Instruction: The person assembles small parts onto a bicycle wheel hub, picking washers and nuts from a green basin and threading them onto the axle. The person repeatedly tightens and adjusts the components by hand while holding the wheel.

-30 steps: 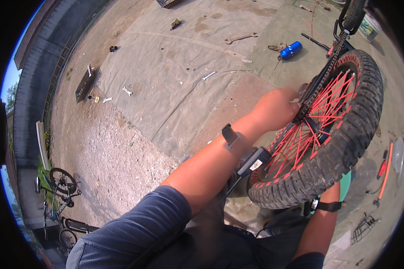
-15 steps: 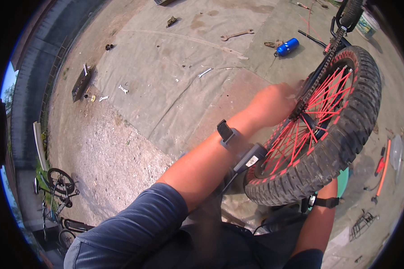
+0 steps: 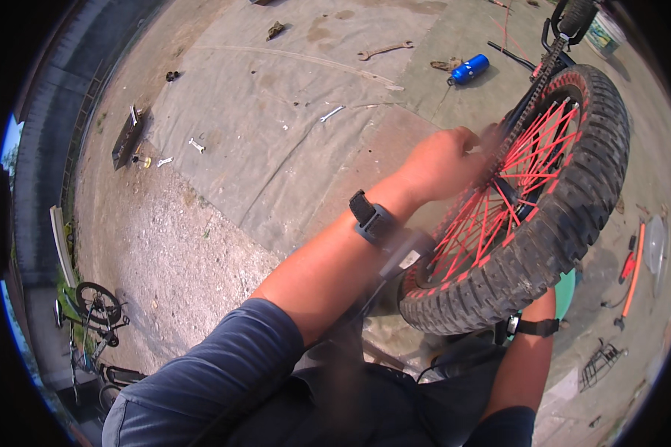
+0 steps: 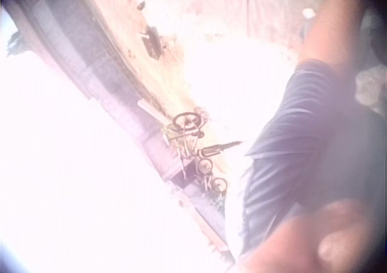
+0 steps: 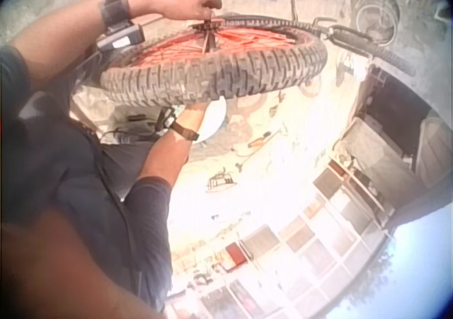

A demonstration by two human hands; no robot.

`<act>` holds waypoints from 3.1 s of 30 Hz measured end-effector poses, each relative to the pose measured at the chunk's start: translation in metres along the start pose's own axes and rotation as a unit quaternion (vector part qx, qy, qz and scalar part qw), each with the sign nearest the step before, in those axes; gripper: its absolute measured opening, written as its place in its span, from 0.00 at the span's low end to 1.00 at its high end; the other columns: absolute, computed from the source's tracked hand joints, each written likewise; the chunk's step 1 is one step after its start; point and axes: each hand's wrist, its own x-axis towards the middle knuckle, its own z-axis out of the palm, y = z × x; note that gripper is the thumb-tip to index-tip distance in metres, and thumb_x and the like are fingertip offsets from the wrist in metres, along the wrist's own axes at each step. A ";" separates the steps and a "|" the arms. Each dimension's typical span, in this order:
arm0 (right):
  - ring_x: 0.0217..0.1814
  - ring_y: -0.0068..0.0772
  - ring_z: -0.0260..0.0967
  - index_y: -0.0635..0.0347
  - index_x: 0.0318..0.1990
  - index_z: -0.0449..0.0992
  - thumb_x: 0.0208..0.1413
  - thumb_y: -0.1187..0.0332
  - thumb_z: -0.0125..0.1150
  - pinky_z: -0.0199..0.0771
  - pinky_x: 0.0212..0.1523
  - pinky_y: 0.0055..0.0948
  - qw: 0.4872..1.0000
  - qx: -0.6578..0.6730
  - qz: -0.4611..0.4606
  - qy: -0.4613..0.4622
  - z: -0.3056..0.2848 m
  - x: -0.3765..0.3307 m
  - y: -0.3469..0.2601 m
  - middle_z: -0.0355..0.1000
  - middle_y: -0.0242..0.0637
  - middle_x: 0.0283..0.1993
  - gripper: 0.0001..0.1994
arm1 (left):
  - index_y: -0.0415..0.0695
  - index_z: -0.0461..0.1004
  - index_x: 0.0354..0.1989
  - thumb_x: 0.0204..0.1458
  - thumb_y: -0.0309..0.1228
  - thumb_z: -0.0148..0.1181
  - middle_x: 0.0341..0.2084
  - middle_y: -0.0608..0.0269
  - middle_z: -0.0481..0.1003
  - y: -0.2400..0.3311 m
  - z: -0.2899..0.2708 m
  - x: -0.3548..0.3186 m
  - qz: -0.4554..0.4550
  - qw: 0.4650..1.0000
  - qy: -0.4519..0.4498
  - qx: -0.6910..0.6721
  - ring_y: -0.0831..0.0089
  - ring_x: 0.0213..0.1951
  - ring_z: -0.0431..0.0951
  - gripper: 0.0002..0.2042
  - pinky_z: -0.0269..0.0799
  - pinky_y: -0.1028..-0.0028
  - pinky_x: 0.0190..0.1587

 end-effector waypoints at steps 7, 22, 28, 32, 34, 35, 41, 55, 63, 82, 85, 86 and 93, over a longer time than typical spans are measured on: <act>0.57 0.42 0.71 0.58 0.61 0.69 0.61 0.64 0.58 0.70 0.60 0.42 1.000 0.001 0.002 -0.002 0.001 0.000 0.000 0.72 0.40 0.56 0.22 | 0.34 0.78 0.42 0.48 0.34 0.59 0.36 0.39 0.79 0.002 -0.004 -0.001 -0.001 1.000 -0.012 0.005 0.44 0.42 0.79 0.17 0.74 0.55 0.48; 0.57 0.42 0.71 0.58 0.62 0.69 0.61 0.65 0.58 0.71 0.60 0.42 1.000 0.004 0.006 -0.002 0.001 -0.001 0.001 0.72 0.40 0.57 0.22 | 0.37 0.78 0.45 0.53 0.43 0.56 0.38 0.38 0.79 0.002 -0.002 -0.001 0.003 1.000 -0.017 0.018 0.45 0.44 0.79 0.21 0.74 0.57 0.49; 0.57 0.42 0.71 0.58 0.62 0.69 0.61 0.65 0.57 0.71 0.60 0.42 1.000 0.004 0.006 -0.001 0.002 -0.001 0.000 0.72 0.40 0.57 0.21 | 0.34 0.77 0.42 0.49 0.33 0.59 0.37 0.39 0.79 0.003 -0.002 -0.002 0.008 1.000 -0.010 0.009 0.44 0.43 0.79 0.16 0.74 0.55 0.49; 0.57 0.41 0.71 0.58 0.62 0.69 0.61 0.65 0.57 0.71 0.61 0.42 1.000 0.006 0.006 0.000 0.001 -0.001 0.000 0.72 0.40 0.57 0.21 | 0.34 0.77 0.42 0.49 0.34 0.59 0.37 0.40 0.79 0.003 -0.002 -0.002 0.004 1.000 -0.011 0.009 0.44 0.43 0.79 0.16 0.74 0.54 0.49; 0.57 0.41 0.72 0.58 0.62 0.69 0.61 0.65 0.57 0.71 0.61 0.42 1.000 0.006 0.007 0.000 0.001 -0.001 0.000 0.72 0.40 0.57 0.21 | 0.34 0.77 0.41 0.49 0.34 0.59 0.37 0.40 0.79 0.003 -0.001 -0.002 0.004 1.000 -0.010 0.008 0.44 0.43 0.79 0.16 0.74 0.54 0.49; 0.57 0.41 0.72 0.58 0.62 0.69 0.61 0.65 0.57 0.71 0.61 0.42 1.000 0.006 0.007 -0.001 0.001 -0.001 0.000 0.72 0.40 0.57 0.21 | 0.34 0.77 0.41 0.49 0.34 0.59 0.37 0.40 0.79 0.002 -0.001 -0.002 0.005 1.000 -0.009 0.008 0.44 0.43 0.79 0.16 0.74 0.54 0.49; 0.57 0.41 0.72 0.58 0.62 0.69 0.62 0.65 0.57 0.71 0.61 0.42 1.000 0.007 0.008 -0.001 0.002 0.000 -0.001 0.72 0.39 0.57 0.21 | 0.37 0.78 0.46 0.54 0.48 0.56 0.38 0.39 0.79 0.000 -0.001 0.000 0.005 1.000 -0.021 0.020 0.46 0.44 0.80 0.24 0.74 0.58 0.48; 0.57 0.41 0.72 0.58 0.62 0.69 0.62 0.66 0.57 0.71 0.61 0.41 1.000 0.010 0.008 0.003 -0.001 -0.003 -0.002 0.72 0.39 0.57 0.21 | 0.34 0.77 0.40 0.49 0.34 0.60 0.36 0.39 0.79 0.002 -0.002 -0.001 0.001 1.000 -0.007 0.002 0.43 0.42 0.79 0.15 0.74 0.54 0.48; 0.57 0.40 0.72 0.58 0.62 0.69 0.62 0.66 0.56 0.71 0.61 0.41 1.000 0.013 0.008 0.004 -0.001 -0.003 -0.003 0.72 0.39 0.57 0.21 | 0.34 0.77 0.40 0.49 0.33 0.58 0.36 0.39 0.79 0.002 -0.003 -0.001 0.001 1.000 -0.005 -0.004 0.43 0.42 0.79 0.15 0.73 0.54 0.48; 0.57 0.40 0.72 0.57 0.63 0.69 0.63 0.67 0.56 0.72 0.61 0.41 1.000 0.023 0.009 -0.001 -0.005 0.001 -0.004 0.73 0.38 0.58 0.21 | 0.37 0.80 0.42 0.58 0.43 0.55 0.37 0.42 0.80 -0.033 0.009 0.026 -0.055 0.994 -0.041 0.083 0.46 0.41 0.80 0.20 0.74 0.57 0.46; 0.57 0.39 0.72 0.57 0.63 0.69 0.63 0.67 0.56 0.72 0.61 0.41 1.000 0.026 0.006 -0.001 -0.007 0.003 -0.004 0.73 0.38 0.58 0.21 | 0.36 0.80 0.42 0.58 0.44 0.54 0.35 0.43 0.80 -0.036 0.014 0.028 -0.037 0.994 -0.058 0.079 0.47 0.40 0.80 0.20 0.74 0.57 0.45; 0.57 0.39 0.72 0.57 0.63 0.69 0.63 0.67 0.56 0.72 0.61 0.41 1.000 0.029 0.006 -0.003 -0.008 0.004 -0.004 0.73 0.38 0.58 0.21 | 0.36 0.80 0.42 0.58 0.43 0.54 0.34 0.43 0.80 -0.037 0.016 0.029 -0.036 0.995 -0.059 0.068 0.49 0.39 0.80 0.20 0.74 0.58 0.45; 0.57 0.39 0.72 0.57 0.63 0.68 0.63 0.67 0.55 0.72 0.61 0.41 0.999 0.039 0.008 -0.003 -0.010 0.007 -0.005 0.73 0.38 0.58 0.21 | 0.35 0.79 0.40 0.55 0.37 0.56 0.29 0.50 0.80 -0.041 0.015 0.034 -0.044 0.995 -0.091 -0.013 0.67 0.34 0.80 0.16 0.75 0.67 0.39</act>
